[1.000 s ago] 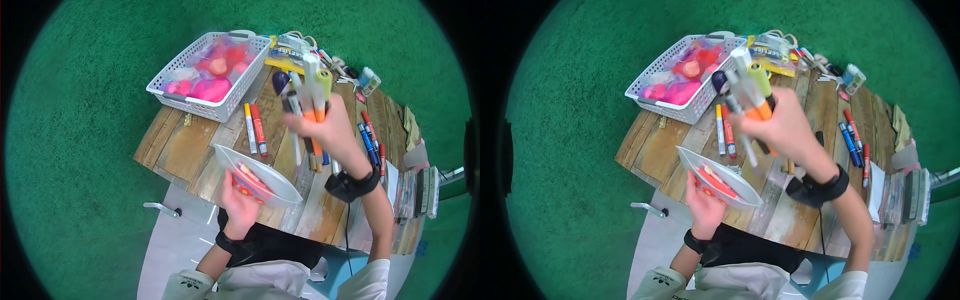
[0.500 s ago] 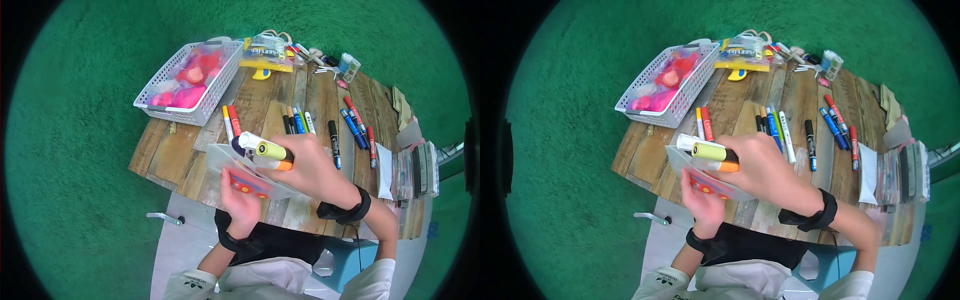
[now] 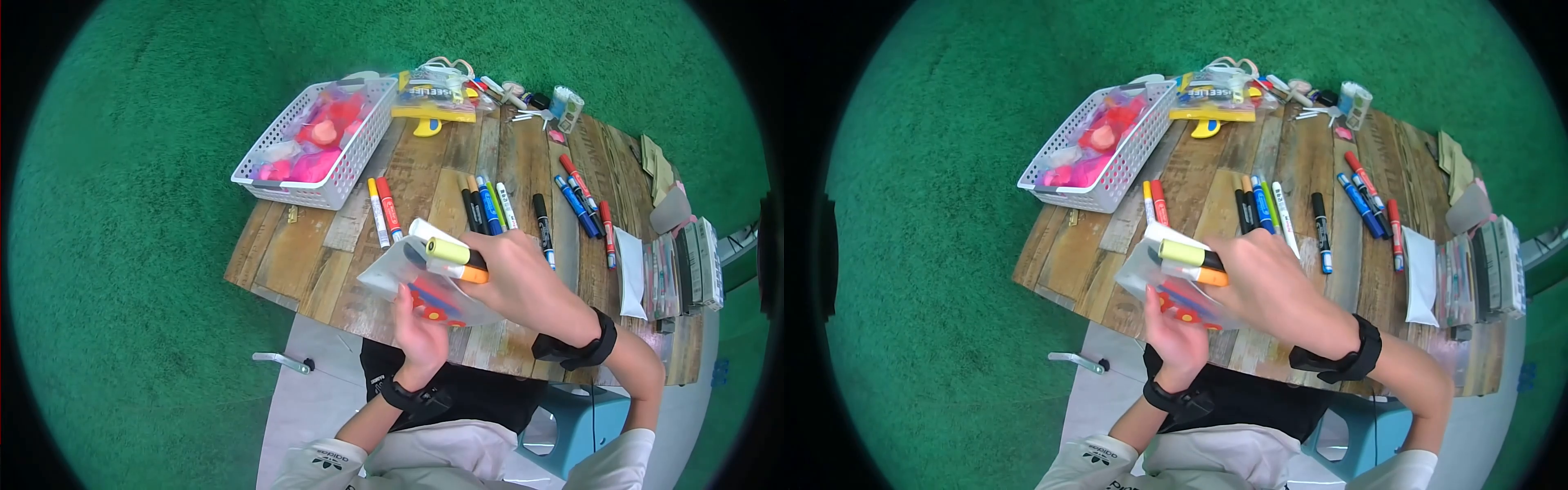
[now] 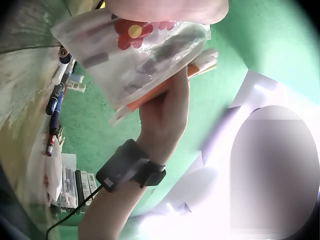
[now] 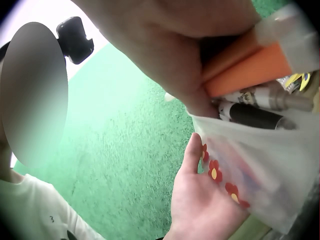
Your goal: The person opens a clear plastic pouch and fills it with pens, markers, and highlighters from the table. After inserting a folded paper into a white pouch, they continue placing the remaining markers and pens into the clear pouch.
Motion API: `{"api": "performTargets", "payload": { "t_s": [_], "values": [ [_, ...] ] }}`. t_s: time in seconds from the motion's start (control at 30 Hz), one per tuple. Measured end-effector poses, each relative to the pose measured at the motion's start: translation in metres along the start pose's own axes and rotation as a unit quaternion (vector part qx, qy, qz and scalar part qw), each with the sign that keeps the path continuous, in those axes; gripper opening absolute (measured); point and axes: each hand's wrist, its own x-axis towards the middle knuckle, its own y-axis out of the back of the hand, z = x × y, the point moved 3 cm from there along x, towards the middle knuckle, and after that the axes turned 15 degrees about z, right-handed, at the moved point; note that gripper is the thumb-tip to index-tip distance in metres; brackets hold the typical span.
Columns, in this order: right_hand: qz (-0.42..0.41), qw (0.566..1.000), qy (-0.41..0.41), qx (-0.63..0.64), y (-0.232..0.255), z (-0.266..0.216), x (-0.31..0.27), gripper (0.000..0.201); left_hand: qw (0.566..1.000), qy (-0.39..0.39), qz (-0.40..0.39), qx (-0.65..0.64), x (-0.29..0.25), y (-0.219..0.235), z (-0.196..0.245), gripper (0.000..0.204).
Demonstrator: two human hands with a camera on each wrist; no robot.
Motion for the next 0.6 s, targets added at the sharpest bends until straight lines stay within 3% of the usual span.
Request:
{"api": "performTargets", "payload": {
  "t_s": [0.07,0.2,0.27,0.6],
  "values": [
    [-0.010,0.999,-0.043,0.003,0.000,0.002,0.000,0.030,0.999,-0.012,-0.036,0.020,0.000,0.000,-0.001,0.039],
    [-0.003,0.998,0.007,0.065,-0.007,0.007,-0.002,0.033,0.997,0.010,-0.030,0.067,-0.005,-0.005,-0.004,0.039],
    [-0.008,0.998,-0.007,0.066,-0.007,0.008,-0.001,0.032,0.996,0.051,-0.053,0.053,-0.010,-0.005,-0.006,0.041],
    [-0.006,0.994,-0.060,0.094,-0.006,0.015,0.006,0.025,0.991,0.110,-0.059,0.049,-0.018,-0.007,-0.016,0.040]
  ]
}}
